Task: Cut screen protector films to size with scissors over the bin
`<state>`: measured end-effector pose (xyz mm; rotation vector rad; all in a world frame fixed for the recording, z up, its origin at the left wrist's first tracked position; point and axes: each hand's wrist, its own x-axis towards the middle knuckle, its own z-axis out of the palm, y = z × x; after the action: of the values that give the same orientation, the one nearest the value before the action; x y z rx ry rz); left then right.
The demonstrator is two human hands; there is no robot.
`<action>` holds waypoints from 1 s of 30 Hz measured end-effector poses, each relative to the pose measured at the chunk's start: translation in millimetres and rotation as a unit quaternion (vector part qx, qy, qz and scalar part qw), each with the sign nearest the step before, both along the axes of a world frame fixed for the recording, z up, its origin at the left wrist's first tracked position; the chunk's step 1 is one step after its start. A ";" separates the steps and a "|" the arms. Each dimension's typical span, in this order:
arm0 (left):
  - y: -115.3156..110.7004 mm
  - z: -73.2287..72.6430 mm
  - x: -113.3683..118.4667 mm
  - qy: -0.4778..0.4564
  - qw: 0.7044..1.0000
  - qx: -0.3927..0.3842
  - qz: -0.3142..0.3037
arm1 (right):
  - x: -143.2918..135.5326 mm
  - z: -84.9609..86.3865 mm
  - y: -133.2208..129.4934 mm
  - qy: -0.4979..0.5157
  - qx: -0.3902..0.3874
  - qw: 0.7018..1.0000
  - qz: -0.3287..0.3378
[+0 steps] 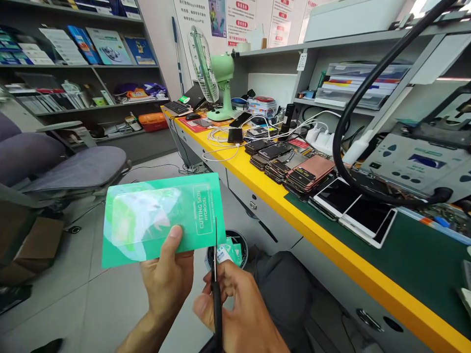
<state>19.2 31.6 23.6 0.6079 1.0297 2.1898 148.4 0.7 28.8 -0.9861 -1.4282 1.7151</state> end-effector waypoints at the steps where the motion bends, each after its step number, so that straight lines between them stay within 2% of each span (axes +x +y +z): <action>1: 0.3 -0.9 0.0 0.008 1.000 -0.001 -0.002 | 0.5 0.5 1.3 -0.004 -0.001 1.000 -0.002; 7: 1.5 -1.9 1.0 0.001 1.000 -0.019 -0.021 | 3.5 1.0 5.3 -0.023 -0.029 0.999 -0.001; 14: 1.5 0.7 3.7 0.006 0.999 -0.037 0.020 | 8.7 -7.2 2.5 -0.049 -0.038 0.998 -0.028; 19: -0.7 1.4 3.4 0.007 0.999 -0.039 0.026 | 8.5 -5.9 4.5 -0.031 -0.025 0.999 0.001; 23: -1.9 1.4 1.4 -0.015 1.000 -0.025 0.003 | 6.7 -5.0 6.7 -0.022 -0.018 1.000 0.007; 30: -4.5 1.4 -7.1 0.003 1.000 -0.027 -0.012 | 2.4 -9.7 7.8 -0.032 -0.002 0.999 0.029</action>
<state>12.2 27.1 25.0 0.5984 1.0757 2.1326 150.8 8.5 19.2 -1.0197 -1.5067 1.7430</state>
